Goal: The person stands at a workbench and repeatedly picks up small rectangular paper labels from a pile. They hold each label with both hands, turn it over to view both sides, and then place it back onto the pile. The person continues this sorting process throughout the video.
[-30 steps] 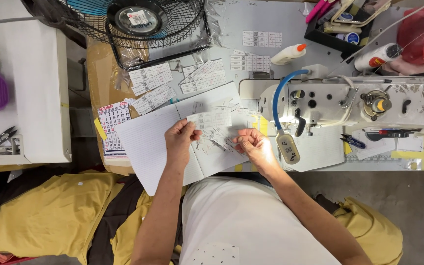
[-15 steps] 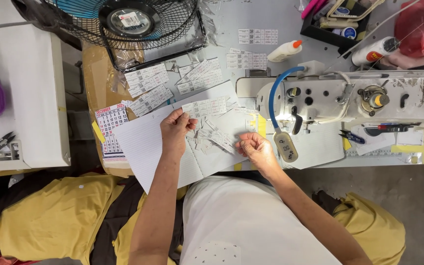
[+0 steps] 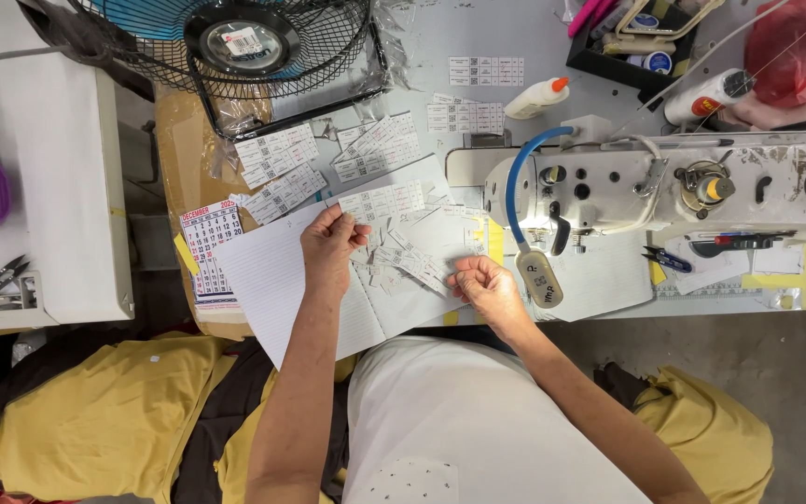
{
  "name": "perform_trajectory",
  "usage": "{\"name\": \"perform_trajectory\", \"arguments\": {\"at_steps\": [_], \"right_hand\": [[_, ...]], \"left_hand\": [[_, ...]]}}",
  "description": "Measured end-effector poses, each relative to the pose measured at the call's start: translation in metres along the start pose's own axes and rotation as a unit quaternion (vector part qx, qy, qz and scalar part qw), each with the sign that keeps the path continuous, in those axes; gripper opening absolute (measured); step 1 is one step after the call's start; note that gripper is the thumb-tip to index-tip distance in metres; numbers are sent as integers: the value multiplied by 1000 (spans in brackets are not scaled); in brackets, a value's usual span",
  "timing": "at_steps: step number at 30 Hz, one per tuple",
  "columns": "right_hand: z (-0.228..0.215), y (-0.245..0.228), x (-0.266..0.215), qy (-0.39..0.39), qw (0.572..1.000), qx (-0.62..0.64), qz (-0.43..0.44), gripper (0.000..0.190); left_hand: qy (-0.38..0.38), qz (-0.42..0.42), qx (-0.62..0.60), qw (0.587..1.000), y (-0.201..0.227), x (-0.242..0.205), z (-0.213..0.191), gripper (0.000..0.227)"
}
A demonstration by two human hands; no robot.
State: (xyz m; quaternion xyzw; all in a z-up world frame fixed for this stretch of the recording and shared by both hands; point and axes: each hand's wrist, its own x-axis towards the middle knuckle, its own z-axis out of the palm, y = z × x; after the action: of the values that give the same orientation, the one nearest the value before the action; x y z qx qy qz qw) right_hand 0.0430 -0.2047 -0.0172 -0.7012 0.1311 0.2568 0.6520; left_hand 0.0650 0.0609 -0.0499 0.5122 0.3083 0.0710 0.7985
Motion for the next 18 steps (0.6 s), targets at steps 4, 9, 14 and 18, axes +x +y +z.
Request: {"name": "perform_trajectory", "arguments": {"at_steps": [4, 9, 14, 18], "right_hand": [[-1, 2, -2, 0, 1000, -2, -1, 15], [-1, 2, -4, -1, 1000, -13, -5, 13], [-9, 24, 3, 13, 999, -49, -19, 14], [-16, 26, 0, 16, 993, -114, -37, 17]], "left_hand": [[19, 9, 1, 1000, 27, 0, 11, 22], [74, 31, 28, 996, 38, 31, 19, 22], [91, 66, 55, 992, 33, 47, 40, 21], [108, 105, 101, 983, 34, 47, 52, 13]]}}
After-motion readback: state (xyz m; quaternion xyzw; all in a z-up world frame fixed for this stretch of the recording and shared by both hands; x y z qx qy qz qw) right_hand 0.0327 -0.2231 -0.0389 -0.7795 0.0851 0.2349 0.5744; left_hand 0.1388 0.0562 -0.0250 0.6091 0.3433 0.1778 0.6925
